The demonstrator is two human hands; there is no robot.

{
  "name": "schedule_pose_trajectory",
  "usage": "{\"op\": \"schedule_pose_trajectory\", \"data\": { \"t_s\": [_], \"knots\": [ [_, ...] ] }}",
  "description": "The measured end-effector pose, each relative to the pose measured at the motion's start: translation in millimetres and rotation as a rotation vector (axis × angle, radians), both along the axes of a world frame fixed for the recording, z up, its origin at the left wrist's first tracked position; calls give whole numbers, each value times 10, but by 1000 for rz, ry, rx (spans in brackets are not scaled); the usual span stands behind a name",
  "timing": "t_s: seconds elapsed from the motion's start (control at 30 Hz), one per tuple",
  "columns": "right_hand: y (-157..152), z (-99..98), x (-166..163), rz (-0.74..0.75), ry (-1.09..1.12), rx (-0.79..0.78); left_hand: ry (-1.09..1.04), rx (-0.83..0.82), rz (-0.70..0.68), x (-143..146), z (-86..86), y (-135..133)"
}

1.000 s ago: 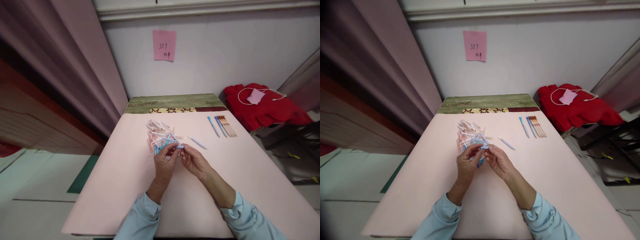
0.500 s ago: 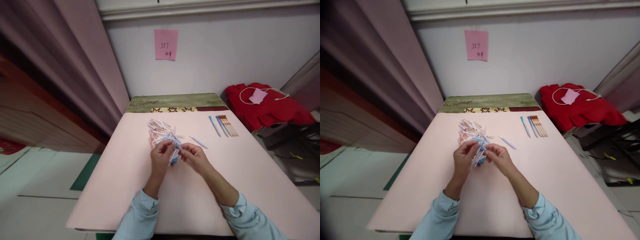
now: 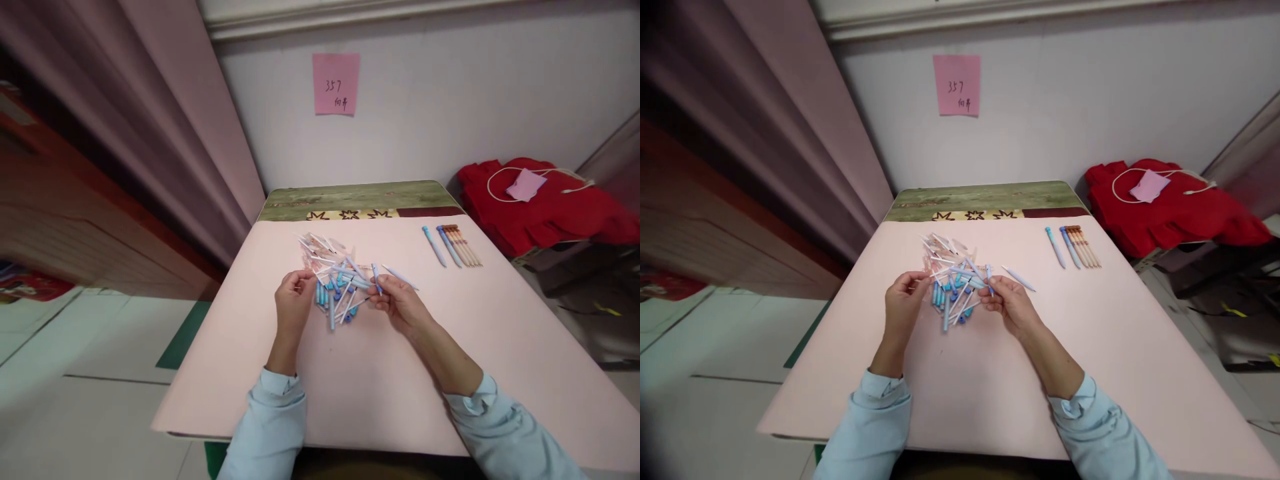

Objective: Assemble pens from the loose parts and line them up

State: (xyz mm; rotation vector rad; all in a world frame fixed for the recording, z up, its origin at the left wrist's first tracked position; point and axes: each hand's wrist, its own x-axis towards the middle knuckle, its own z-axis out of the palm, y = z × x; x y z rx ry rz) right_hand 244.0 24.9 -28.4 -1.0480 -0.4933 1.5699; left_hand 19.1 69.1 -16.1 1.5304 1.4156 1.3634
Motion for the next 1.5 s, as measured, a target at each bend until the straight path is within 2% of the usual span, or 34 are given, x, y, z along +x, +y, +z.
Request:
{"op": "schedule_pose_trajectory", "data": {
  "t_s": [0.1,0.2,0.4,0.73,1.13,1.33,1.43,1.5],
  "knots": [
    [9,-29,-19,-8,-9,2,319,174,-137,43,-34,-77],
    [13,-56,-29,-20,-23,8,566,238,-255,146,-93,-180],
    [3,-57,-47,43,-32,46,755,296,-243,292,-213,-271],
    [11,-68,-44,25,-42,34,775,272,-247,308,-239,-245],
    [22,-94,-59,20,-46,44,830,225,-211,464,-217,-218],
    [22,-103,-61,27,-47,50,843,269,-225,492,-251,-194],
    [17,-98,-60,28,-49,56,796,299,-221,475,-245,-182],
    [11,-88,-63,38,-54,66,689,315,-187,447,-217,-175]
  ]
}}
